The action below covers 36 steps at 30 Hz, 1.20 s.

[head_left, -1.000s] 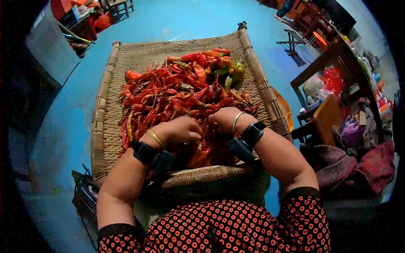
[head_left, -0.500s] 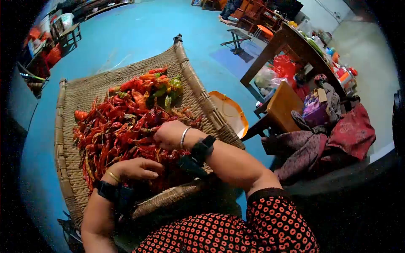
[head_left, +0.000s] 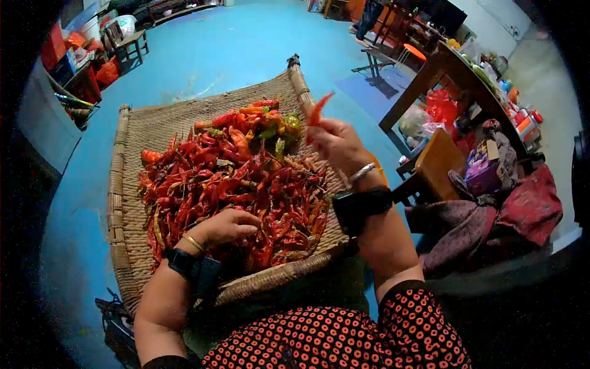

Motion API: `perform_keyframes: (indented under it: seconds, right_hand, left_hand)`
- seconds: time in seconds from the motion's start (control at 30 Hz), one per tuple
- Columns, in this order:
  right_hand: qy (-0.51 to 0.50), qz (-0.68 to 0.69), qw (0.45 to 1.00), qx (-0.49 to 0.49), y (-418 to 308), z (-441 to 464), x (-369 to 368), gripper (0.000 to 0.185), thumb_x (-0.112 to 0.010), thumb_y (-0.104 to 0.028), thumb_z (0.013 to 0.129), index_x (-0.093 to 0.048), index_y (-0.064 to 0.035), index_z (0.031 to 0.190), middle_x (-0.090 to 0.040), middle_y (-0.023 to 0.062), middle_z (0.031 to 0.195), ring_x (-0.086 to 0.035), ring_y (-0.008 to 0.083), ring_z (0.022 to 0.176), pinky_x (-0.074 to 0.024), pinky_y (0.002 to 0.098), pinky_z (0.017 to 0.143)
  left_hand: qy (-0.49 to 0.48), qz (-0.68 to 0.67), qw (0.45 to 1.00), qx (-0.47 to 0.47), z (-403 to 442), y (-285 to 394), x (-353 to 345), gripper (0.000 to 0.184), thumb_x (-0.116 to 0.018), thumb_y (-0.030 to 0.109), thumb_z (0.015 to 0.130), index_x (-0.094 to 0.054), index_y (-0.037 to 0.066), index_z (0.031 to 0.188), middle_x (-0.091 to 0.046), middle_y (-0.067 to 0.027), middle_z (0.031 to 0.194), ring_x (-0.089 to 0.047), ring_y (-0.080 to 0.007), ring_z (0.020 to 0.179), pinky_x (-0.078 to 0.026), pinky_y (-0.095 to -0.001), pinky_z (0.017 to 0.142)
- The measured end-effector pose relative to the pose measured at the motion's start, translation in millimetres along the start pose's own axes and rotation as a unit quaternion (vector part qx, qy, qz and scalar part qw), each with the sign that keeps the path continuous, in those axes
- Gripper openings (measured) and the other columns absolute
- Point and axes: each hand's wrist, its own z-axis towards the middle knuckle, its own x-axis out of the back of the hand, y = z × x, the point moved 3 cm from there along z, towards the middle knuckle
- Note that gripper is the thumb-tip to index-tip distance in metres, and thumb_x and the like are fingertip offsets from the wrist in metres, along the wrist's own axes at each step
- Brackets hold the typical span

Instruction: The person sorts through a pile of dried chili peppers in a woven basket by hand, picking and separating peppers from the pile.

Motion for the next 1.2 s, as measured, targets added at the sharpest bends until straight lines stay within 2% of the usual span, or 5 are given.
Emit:
perform_keyframes:
  seconds: [0.13,0.47,0.57,0.87,1.2]
  right_hand:
    - [0.108,0.074,0.991,-0.024,-38,-24,20,0.012,-0.055,-0.014,0.079,-0.056,-0.0019,0.078,-0.053,-0.0001,0.065,-0.042,0.004,0.05,-0.0341,0.0179,0.045]
    - [0.223,-0.468,0.847,-0.118,29,-55,126,0.027,-0.058,-0.029,0.068,-0.063,-0.0045,0.079,-0.061,0.0145,0.073,-0.059,0.0282,0.067,-0.0457,0.0352,0.064]
    - [0.248,-0.404,0.878,-0.068,22,-52,127,0.029,-0.057,-0.03,0.068,-0.063,-0.0047,0.079,-0.061,0.014,0.075,-0.059,0.0274,0.068,-0.0455,0.0351,0.065]
    - [-0.081,-0.335,0.935,0.08,-42,5,-32,0.025,-0.056,-0.026,0.074,-0.062,-0.0033,0.081,-0.06,0.0107,0.068,-0.057,0.0196,0.06,-0.0442,0.0311,0.056]
    - [-0.215,-0.549,0.803,0.093,61,-10,-117,0.034,-0.059,-0.011,0.068,-0.053,-0.0133,0.101,-0.048,0.01,0.099,-0.045,0.0285,0.095,-0.0446,0.0337,0.075]
  left_hand:
    - [0.036,0.003,0.998,-0.045,-1,2,3,0.028,-0.053,0.017,0.08,-0.053,0.002,0.104,-0.058,-0.003,0.084,-0.053,-0.01,0.066,-0.044,-0.0237,0.058]
    - [0.057,-0.021,0.998,-0.025,-2,-1,4,0.029,-0.054,0.017,0.08,-0.053,0.001,0.104,-0.057,-0.0038,0.086,-0.054,-0.0109,0.07,-0.045,-0.0245,0.059]
    - [0.062,-0.029,0.997,-0.028,-1,-3,8,0.03,-0.054,0.017,0.08,-0.052,0.001,0.105,-0.057,-0.0039,0.086,-0.054,-0.0113,0.07,-0.045,-0.0243,0.059]
    - [0.204,0.042,0.977,-0.051,-15,20,26,0.025,-0.053,0.013,0.08,-0.054,0.0,0.102,-0.059,-0.0059,0.087,-0.057,-0.0137,0.075,-0.046,-0.0266,0.064]
    - [0.43,0.423,0.785,-0.144,-26,18,43,0.026,-0.061,0.009,0.069,-0.054,0.003,0.093,-0.05,-0.0128,0.102,-0.044,-0.0302,0.099,-0.037,-0.038,0.085]
